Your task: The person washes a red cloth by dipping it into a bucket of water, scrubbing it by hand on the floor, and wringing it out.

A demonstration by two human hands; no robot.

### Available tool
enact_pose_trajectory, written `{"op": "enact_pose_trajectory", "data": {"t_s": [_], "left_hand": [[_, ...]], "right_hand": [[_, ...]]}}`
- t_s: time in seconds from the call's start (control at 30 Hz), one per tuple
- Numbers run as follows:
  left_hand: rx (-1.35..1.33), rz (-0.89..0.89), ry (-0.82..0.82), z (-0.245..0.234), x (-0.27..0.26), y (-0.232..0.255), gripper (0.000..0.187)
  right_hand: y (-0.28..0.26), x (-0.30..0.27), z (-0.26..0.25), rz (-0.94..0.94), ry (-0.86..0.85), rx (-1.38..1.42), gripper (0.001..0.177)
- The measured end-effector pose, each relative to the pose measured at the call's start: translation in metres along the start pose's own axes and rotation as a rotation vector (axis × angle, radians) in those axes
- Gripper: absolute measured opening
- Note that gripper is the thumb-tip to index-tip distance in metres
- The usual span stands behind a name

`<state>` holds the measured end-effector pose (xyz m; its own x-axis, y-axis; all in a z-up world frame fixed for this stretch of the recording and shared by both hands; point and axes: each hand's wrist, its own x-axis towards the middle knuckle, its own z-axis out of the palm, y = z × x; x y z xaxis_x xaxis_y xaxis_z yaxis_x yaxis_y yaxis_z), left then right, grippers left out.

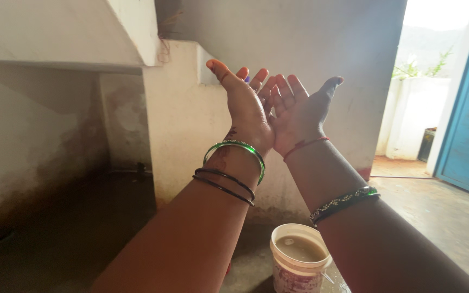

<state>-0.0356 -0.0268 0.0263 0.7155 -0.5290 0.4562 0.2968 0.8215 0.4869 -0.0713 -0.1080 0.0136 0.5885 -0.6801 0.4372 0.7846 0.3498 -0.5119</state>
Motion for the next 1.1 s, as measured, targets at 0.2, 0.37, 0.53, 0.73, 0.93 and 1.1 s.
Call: {"op": "enact_pose_trajectory", "data": {"t_s": [0.2,0.37,0.53,0.73,0.93,1.1], "left_hand": [[-0.033,-0.070,0.031,0.003,0.015,-0.020,0.097],[-0.028,-0.101,0.022,-0.014,0.041,-0.040,0.099],[-0.063,-0.103,-0.017,-0.030,0.078,-0.058,0.106],[-0.093,-0.129,-0.007,-0.056,0.120,-0.065,0.106],[-0.157,-0.172,0.017,-0.107,0.127,-0.061,0.101],[-0.214,-0.168,0.102,-0.173,0.124,-0.035,0.099]], "right_hand": [[-0.003,0.015,-0.024,-0.019,-0.010,-0.004,0.106],[0.008,0.039,-0.045,-0.016,0.025,-0.029,0.107],[0.023,0.078,-0.061,-0.018,-0.002,-0.012,0.108],[0.048,0.121,-0.083,-0.043,-0.001,-0.040,0.109],[0.102,0.132,-0.103,-0.060,-0.128,-0.113,0.113],[0.166,0.114,-0.090,0.016,-0.069,-0.129,0.115]]}}
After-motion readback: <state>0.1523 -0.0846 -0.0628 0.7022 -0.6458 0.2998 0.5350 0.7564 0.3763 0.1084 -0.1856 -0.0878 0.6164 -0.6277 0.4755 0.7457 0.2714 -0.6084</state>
